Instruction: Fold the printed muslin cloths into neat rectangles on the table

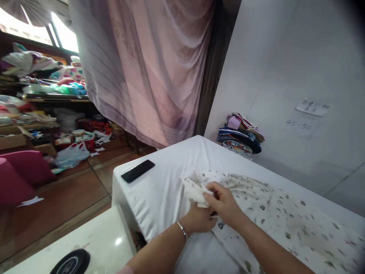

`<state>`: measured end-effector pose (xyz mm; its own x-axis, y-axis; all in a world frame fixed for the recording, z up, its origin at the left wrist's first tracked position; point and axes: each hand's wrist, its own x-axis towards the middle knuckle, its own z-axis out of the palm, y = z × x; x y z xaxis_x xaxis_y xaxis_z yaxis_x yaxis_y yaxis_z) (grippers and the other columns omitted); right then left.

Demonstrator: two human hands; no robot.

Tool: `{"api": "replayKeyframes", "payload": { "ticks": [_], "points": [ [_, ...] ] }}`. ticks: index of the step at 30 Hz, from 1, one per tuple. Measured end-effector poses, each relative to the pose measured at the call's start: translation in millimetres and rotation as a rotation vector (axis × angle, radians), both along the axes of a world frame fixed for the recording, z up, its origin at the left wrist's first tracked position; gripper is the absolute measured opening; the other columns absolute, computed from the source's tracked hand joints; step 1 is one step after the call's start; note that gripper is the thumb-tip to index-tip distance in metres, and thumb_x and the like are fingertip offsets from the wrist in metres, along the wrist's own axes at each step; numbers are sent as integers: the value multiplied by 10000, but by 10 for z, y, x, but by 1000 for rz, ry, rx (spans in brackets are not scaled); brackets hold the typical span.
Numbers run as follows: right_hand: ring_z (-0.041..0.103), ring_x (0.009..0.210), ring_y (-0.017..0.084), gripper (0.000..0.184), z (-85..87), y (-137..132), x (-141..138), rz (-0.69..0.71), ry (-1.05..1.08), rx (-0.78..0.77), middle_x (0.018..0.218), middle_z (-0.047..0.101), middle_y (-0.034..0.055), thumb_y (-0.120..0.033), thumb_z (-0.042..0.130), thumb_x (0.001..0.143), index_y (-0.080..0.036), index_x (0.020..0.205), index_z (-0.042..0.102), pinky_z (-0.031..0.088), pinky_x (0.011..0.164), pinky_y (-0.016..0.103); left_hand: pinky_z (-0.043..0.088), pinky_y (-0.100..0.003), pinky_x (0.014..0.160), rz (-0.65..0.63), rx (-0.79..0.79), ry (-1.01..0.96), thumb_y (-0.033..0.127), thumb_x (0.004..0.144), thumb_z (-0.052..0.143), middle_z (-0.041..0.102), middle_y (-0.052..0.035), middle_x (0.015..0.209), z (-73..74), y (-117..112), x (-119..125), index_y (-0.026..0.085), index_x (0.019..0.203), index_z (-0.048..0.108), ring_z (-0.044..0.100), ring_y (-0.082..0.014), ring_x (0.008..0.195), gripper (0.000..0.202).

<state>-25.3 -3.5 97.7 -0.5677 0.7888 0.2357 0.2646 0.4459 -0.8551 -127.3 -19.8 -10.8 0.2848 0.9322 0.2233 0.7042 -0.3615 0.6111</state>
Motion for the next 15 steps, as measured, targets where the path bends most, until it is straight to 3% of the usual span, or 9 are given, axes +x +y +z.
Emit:
{"api": "replayKeyframes", "payload": {
  "ticks": [3, 5, 7, 9, 11, 13, 15],
  "points": [
    [426, 520, 100, 153, 60, -122, 427, -76, 35, -49, 606, 451, -46, -340, 500, 820, -197, 772, 528, 350, 492, 208, 374, -414, 967, -163, 86, 7, 185, 680, 551, 630, -54, 1112, 162, -167, -71, 228, 1006, 630, 529, -284, 1075, 339],
    [446, 543, 109, 172, 34, -258, 684, -86, -19, 24, 627, 468, -34, -358, 492, 840, -204, 781, 538, 355, 505, 213, 381, -385, 966, -172, 68, -133, 157, 688, 529, 634, -50, 1102, 232, -252, -161, 224, 990, 635, 531, -262, 1080, 327],
    [478, 591, 121, 168, -42, -406, 881, -69, -85, 106, 669, 501, -17, -352, 484, 846, -210, 776, 539, 368, 542, 220, 442, -348, 886, -10, -86, -405, 166, 719, 504, 662, -60, 998, 244, -294, -310, 198, 900, 648, 583, -235, 988, 234],
    [486, 600, 121, 159, -152, -536, 996, -42, -145, 138, 679, 508, -12, -330, 468, 848, -214, 758, 528, 368, 553, 218, 495, -307, 738, 235, -309, -764, 235, 762, 500, 671, -66, 849, 216, -289, -491, 170, 815, 635, 626, -204, 816, 158],
    [467, 562, 106, 137, -273, -625, 1021, -1, -196, 130, 647, 489, -23, -288, 462, 838, -216, 730, 507, 355, 530, 206, 504, -287, 649, 387, -525, -1108, 376, 806, 493, 663, -77, 782, 194, -253, -650, 150, 813, 613, 631, -188, 714, 256],
    [452, 540, 92, 98, -378, -672, 966, 79, -233, 129, 626, 483, -34, -229, 472, 806, -216, 710, 491, 346, 514, 190, 510, -284, 641, 386, -689, -1341, 509, 830, 453, 664, -94, 791, 205, -202, -736, 135, 861, 601, 637, -186, 703, 403],
    [460, 549, 85, 68, -453, -690, 856, 180, -241, 146, 635, 501, -36, -173, 477, 765, -214, 712, 490, 350, 522, 177, 512, -273, 618, 352, -800, -1428, 563, 824, 458, 669, -100, 788, 245, -133, -736, 126, 886, 596, 644, -188, 696, 462]
  ]
}}
